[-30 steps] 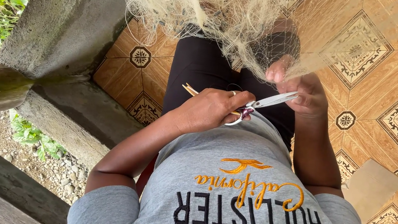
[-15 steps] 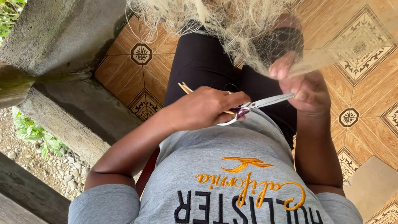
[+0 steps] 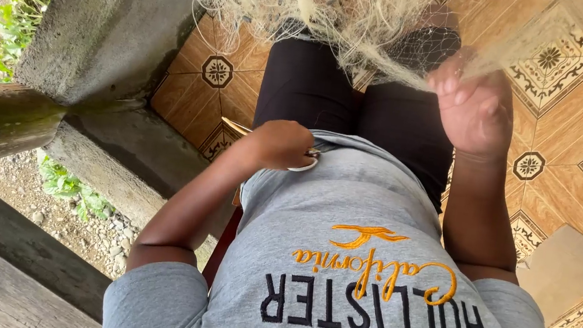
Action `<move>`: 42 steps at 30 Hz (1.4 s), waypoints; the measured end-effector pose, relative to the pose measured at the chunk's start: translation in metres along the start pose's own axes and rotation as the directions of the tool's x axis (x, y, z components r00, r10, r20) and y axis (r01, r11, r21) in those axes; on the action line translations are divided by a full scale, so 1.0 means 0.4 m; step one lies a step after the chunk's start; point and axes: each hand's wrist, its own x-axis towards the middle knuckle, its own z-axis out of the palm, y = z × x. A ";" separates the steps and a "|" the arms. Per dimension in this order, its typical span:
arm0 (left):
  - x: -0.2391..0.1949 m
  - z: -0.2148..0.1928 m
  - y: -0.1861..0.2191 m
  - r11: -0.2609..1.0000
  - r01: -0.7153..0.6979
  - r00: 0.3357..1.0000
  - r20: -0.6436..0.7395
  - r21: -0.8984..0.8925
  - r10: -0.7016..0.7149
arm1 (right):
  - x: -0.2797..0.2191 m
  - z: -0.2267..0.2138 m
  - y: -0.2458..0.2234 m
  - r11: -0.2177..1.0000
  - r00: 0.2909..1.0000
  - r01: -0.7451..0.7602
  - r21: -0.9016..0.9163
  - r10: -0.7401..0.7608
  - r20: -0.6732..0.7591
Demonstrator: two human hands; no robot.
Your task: A person is sitting and using scissors and a netting needle to repair or assemble a fine-mesh fishing net.
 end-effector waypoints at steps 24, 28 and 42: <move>0.051 -0.002 -0.022 0.977 -0.119 0.950 -0.306 -0.175 0.061 | -0.050 -0.040 0.085 0.967 0.959 0.172 -0.191 -0.208 -0.192; 0.042 -0.037 -0.014 0.968 -0.208 0.857 -0.504 -0.144 0.109 | -0.062 -0.042 0.083 0.961 0.963 0.171 -0.216 -0.209 -0.172; 0.122 -0.230 0.099 0.857 -0.395 0.504 -0.858 -0.329 -0.097 | -0.046 -0.018 0.065 0.969 0.970 0.202 -0.139 -0.218 -0.110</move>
